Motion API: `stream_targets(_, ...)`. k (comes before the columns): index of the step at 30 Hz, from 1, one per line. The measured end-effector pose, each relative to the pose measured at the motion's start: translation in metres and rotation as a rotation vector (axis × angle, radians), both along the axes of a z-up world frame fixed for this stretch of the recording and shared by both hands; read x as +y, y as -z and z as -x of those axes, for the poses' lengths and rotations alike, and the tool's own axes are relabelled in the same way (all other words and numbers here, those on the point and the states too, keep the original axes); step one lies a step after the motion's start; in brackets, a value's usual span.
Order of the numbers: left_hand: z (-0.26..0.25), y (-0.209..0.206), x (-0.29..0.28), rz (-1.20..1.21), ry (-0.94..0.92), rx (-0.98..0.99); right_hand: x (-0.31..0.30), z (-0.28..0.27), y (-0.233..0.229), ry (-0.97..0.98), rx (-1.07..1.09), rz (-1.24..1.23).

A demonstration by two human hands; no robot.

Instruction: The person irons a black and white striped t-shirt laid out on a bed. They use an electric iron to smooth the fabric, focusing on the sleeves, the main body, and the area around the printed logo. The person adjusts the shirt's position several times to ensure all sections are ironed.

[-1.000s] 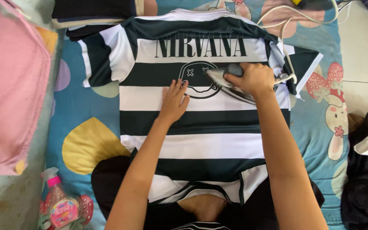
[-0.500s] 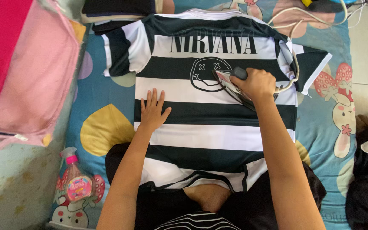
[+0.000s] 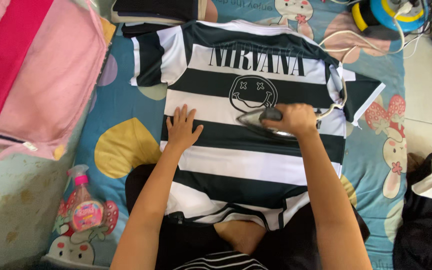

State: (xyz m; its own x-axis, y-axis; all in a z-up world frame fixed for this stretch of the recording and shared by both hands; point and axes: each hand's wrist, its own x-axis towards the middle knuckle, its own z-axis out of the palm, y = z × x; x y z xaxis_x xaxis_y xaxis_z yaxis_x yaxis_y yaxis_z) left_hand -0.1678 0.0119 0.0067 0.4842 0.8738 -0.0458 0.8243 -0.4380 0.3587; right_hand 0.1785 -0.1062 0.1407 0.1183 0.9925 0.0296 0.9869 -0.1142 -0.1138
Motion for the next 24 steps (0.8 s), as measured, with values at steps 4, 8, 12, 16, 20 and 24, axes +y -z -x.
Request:
stream_targets(4, -0.007, 0.001, 0.009, -0.089, -0.041, -0.116, 0.015, 0.012, 0.002, 0.156, -0.027, 0.038)
stream_targets(8, -0.007, 0.009, 0.02, -0.184, -0.005, -0.207, 0.037, 0.016, 0.006, 0.158, -0.011, 0.05)
stream_targets(12, -0.01, 0.017, 0.032, -0.173, 0.036, -0.301, 0.047, 0.018, 0.009, -0.022, -0.037, 0.008)
stream_targets(16, -0.01, 0.022, 0.044, -0.135, 0.057, -0.261, 0.08, 0.018, 0.014, 0.193, -0.033, -0.04)
stream_targets(20, -0.015, 0.019, 0.055, -0.048, 0.017, -0.167, 0.108, 0.015, 0.015, 0.212, -0.071, -0.072)
stream_targets(24, -0.016, 0.013, 0.059, -0.031, -0.042, -0.123, 0.119, 0.013, 0.013, -0.016, -0.13, -0.001)
